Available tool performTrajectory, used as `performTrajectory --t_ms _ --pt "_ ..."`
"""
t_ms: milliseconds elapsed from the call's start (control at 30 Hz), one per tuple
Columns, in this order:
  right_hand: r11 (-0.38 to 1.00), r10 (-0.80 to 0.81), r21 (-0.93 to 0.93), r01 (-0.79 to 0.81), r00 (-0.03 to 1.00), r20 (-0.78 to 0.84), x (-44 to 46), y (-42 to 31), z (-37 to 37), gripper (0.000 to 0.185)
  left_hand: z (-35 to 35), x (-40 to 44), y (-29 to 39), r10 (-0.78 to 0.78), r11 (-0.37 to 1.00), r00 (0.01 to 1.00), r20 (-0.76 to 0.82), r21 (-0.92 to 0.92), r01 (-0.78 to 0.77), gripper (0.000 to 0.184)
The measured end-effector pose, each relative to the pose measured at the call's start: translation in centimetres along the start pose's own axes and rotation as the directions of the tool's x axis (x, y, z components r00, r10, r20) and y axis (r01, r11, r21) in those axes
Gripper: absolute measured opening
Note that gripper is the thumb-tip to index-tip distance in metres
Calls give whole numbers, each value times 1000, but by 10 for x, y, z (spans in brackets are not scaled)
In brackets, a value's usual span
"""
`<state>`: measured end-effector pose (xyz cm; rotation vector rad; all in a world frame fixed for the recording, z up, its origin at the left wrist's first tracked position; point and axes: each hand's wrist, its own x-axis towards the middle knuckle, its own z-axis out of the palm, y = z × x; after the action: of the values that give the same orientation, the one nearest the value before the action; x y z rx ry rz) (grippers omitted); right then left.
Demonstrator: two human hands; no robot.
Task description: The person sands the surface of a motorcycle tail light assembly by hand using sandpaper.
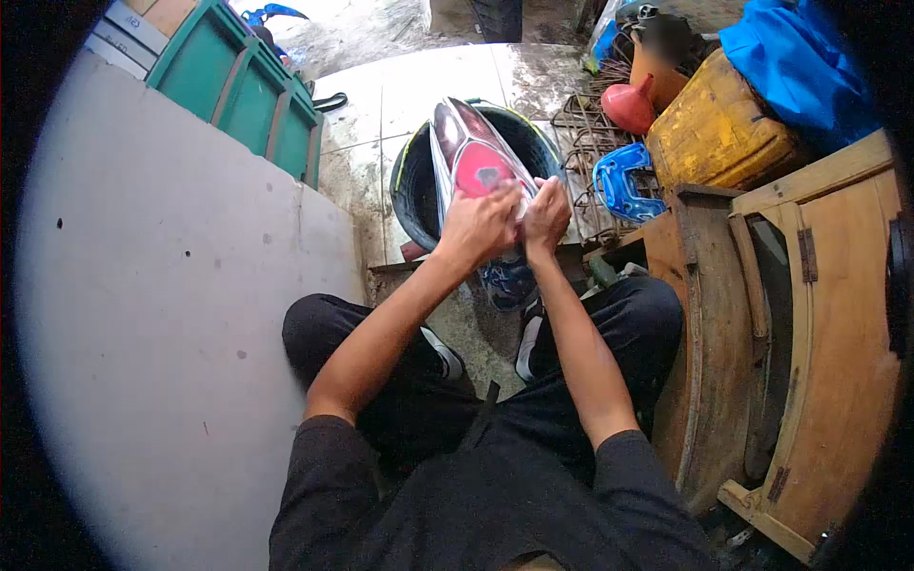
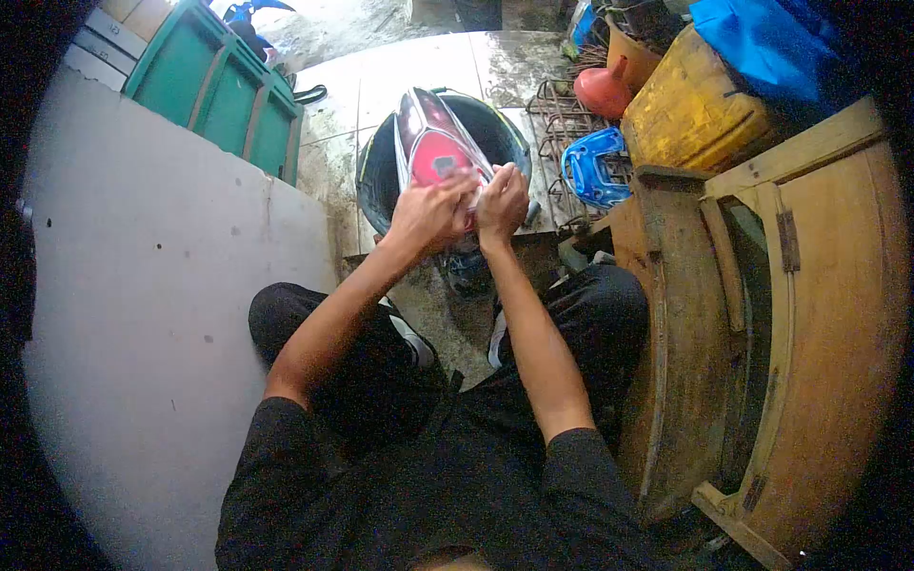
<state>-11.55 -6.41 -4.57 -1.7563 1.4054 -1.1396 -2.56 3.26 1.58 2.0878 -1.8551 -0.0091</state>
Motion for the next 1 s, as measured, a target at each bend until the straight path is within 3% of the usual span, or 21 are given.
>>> performTrajectory --t_ms 33,167,200,433,500,533,600,700,833,900,933,1000 --pt "1000 2 1 -2 1000 -6 0 1 0 45 -1 -1 3 70 996 998 -7 -53 -70 38" --pt "999 36 29 -35 999 -9 0 0 0 45 -8 -6 15 -24 999 1000 -6 -21 24 36" --pt "999 40 24 -40 999 -1 0 -2 -1 45 -1 -3 13 20 998 989 -144 59 -11 38" --pt "999 35 35 -35 999 1 1 -4 -2 42 1 -8 19 -49 994 998 45 101 44 39" --pt "1000 1 12 -1 1000 6 0 -7 -4 42 4 -8 15 -39 998 990 -139 50 46 40" --pt "999 37 29 -37 999 13 0 -5 -3 41 0 -7 17 -42 997 990 -137 52 50 40" --pt "999 28 37 -29 1000 12 -3 -2 -2 41 -9 -5 25 -134 979 986 95 165 117 41" --pt "999 19 42 -18 1000 -9 0 1 0 41 1 -8 18 -66 997 998 13 42 65 45" --pt "998 45 47 -44 999 -10 -2 -3 0 44 -1 -9 17 -88 994 996 -35 60 90 44" --pt "999 23 31 -23 1000 -19 -1 -1 -1 45 -6 -7 21 -105 985 985 136 147 85 43" --pt "999 27 46 -26 999 -26 0 0 2 45 -3 -7 20 -103 986 986 134 147 83 43" --pt "998 48 43 -47 999 -15 0 -1 0 45 5 -10 13 -62 991 998 -14 116 64 43"
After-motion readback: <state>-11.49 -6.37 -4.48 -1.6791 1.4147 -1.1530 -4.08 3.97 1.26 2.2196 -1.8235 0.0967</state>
